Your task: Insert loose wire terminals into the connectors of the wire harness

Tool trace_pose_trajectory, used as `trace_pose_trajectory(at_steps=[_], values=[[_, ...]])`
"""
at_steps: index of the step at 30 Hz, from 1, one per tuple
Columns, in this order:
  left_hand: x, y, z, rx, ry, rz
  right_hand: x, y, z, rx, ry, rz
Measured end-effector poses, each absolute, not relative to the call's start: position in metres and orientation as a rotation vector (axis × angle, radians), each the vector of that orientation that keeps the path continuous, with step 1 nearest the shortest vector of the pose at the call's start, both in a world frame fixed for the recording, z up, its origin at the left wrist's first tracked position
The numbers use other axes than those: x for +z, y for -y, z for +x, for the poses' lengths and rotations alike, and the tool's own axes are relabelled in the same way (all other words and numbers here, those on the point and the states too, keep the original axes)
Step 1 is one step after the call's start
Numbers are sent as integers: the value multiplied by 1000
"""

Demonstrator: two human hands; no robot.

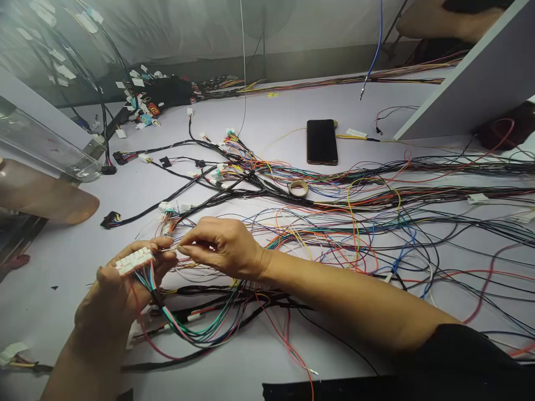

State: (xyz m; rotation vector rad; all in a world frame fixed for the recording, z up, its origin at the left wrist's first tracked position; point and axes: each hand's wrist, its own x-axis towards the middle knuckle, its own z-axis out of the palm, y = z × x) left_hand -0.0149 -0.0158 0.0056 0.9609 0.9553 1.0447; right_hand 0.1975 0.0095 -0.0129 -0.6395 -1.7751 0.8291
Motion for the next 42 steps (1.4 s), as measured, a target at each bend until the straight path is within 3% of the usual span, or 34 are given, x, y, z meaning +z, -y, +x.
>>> trace_pose_trajectory(at_steps=[23, 34, 42], values=[[1, 14, -6, 1183, -928, 647, -7, -1, 195, 641, 1765, -613], [0, 13, -13, 1166, -871, 802, -9, -2, 194, 188, 1812, -612], [10, 7, -31, 1229, -917, 958, -13, -7, 197, 473, 1644, -607]])
